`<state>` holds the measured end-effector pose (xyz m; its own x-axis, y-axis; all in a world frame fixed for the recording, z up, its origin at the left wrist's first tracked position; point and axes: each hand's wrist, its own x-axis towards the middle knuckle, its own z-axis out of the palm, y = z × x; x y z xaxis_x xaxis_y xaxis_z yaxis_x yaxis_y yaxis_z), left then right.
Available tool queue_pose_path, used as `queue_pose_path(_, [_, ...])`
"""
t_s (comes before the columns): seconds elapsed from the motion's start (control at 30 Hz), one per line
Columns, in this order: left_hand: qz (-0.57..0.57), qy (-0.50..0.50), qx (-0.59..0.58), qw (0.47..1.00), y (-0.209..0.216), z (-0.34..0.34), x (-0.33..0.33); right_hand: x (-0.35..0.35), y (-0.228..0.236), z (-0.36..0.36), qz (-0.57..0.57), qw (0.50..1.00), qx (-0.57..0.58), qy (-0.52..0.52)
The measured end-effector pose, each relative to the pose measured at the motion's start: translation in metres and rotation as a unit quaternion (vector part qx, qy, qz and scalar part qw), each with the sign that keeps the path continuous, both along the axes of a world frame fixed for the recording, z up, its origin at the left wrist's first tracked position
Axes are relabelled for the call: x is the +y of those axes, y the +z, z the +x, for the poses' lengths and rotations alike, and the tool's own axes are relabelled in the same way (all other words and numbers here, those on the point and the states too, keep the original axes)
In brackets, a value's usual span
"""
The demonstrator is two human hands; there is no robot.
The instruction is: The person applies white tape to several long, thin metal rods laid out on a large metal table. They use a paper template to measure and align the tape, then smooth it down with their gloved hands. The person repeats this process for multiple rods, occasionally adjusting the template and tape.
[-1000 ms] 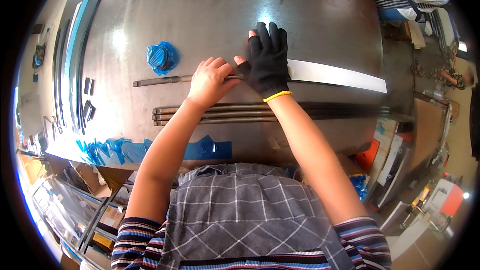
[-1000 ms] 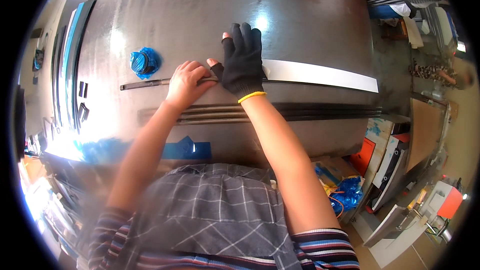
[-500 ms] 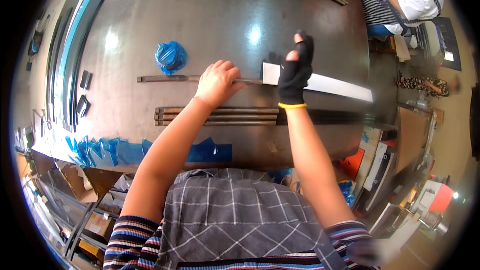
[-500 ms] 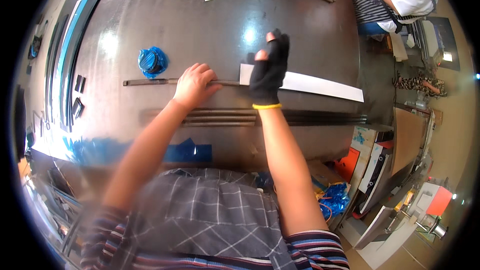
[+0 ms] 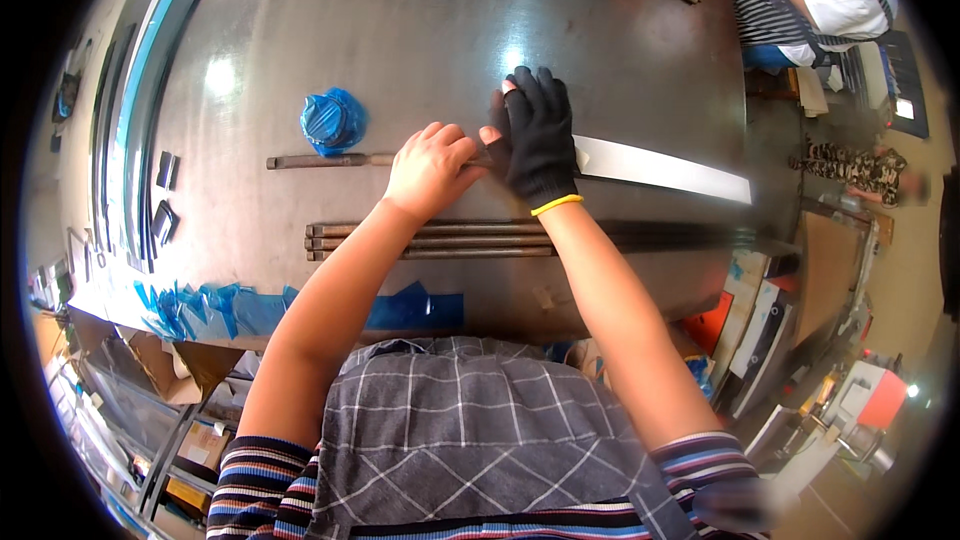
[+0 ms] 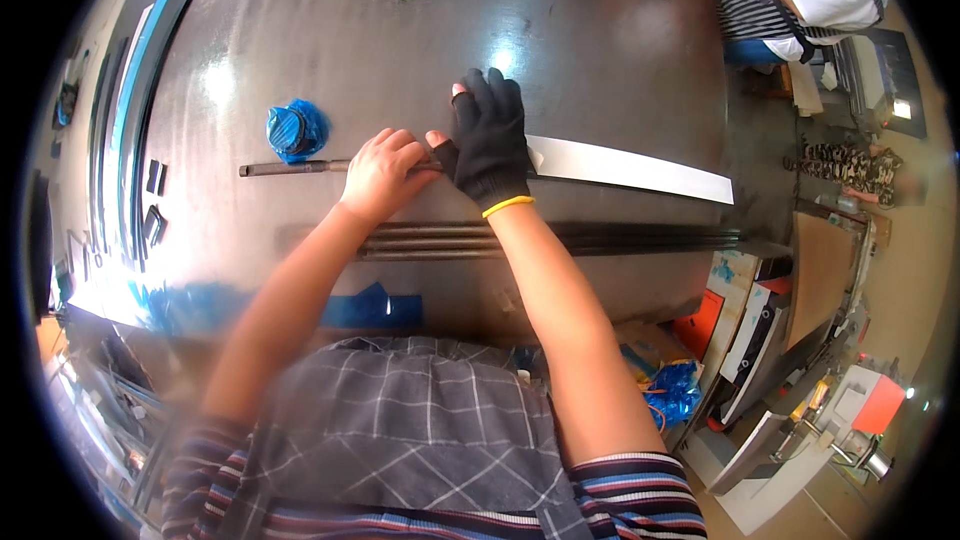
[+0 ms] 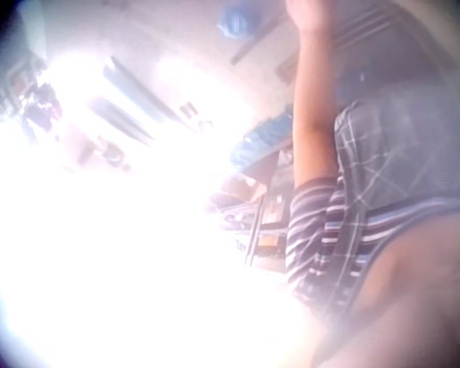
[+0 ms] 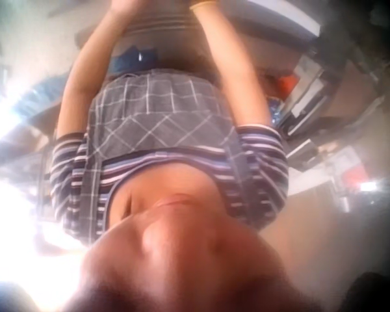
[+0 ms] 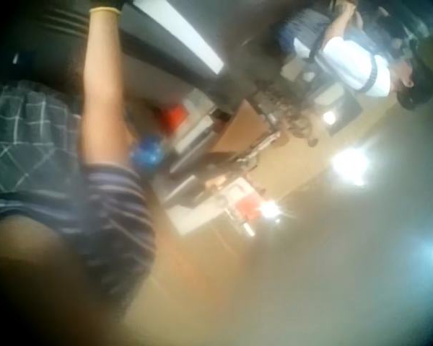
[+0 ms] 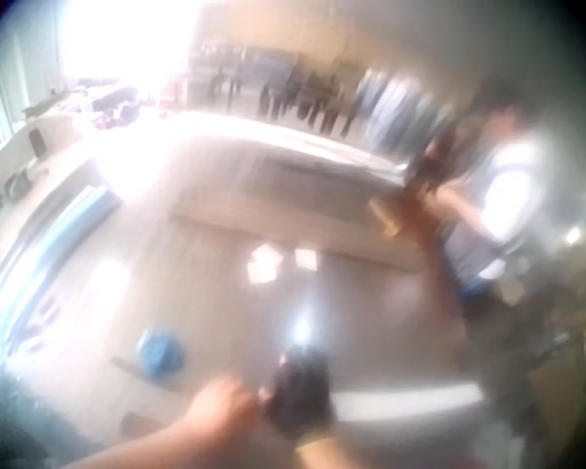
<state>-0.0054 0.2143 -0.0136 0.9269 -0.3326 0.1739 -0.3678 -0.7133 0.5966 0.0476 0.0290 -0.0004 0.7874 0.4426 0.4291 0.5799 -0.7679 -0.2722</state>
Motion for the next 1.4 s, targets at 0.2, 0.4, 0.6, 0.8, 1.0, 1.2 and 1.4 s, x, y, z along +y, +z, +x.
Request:
queue_pose_path(0.2, [-0.009,0.005,-0.019,1.0,-0.003,0.0,0.002,-0.039,0.051,-0.015,0.12,0.983,0.111,-0.081])
queue_pose_path(0.4, [-0.009,0.001,-0.026,1.0,-0.005,-0.01,0.004,-0.034,0.052,-0.039,-0.177,0.949,0.258,-0.046])
queue_pose_path(0.6, [-0.021,0.012,-0.026,0.999,-0.004,-0.013,0.008,-0.026,0.049,-0.034,-0.235,0.942,0.241,0.002])
queue_pose_path(0.8, [-0.008,0.011,-0.02,1.0,-0.005,-0.013,0.008,-0.021,0.062,-0.021,-0.247,0.922,0.298,0.02])
queue_pose_path(1.0, [-0.013,0.017,-0.021,1.0,-0.002,-0.014,0.005,-0.027,0.059,-0.019,-0.171,0.925,0.337,-0.032])
queue_pose_path(1.2, [-0.013,0.017,-0.027,0.999,-0.004,-0.014,0.005,-0.027,0.061,-0.012,-0.185,0.911,0.363,-0.059])
queue_pose_path(1.4, [-0.008,0.02,-0.023,1.0,-0.003,-0.014,0.006,-0.014,0.074,-0.013,-0.237,0.899,0.367,-0.011])
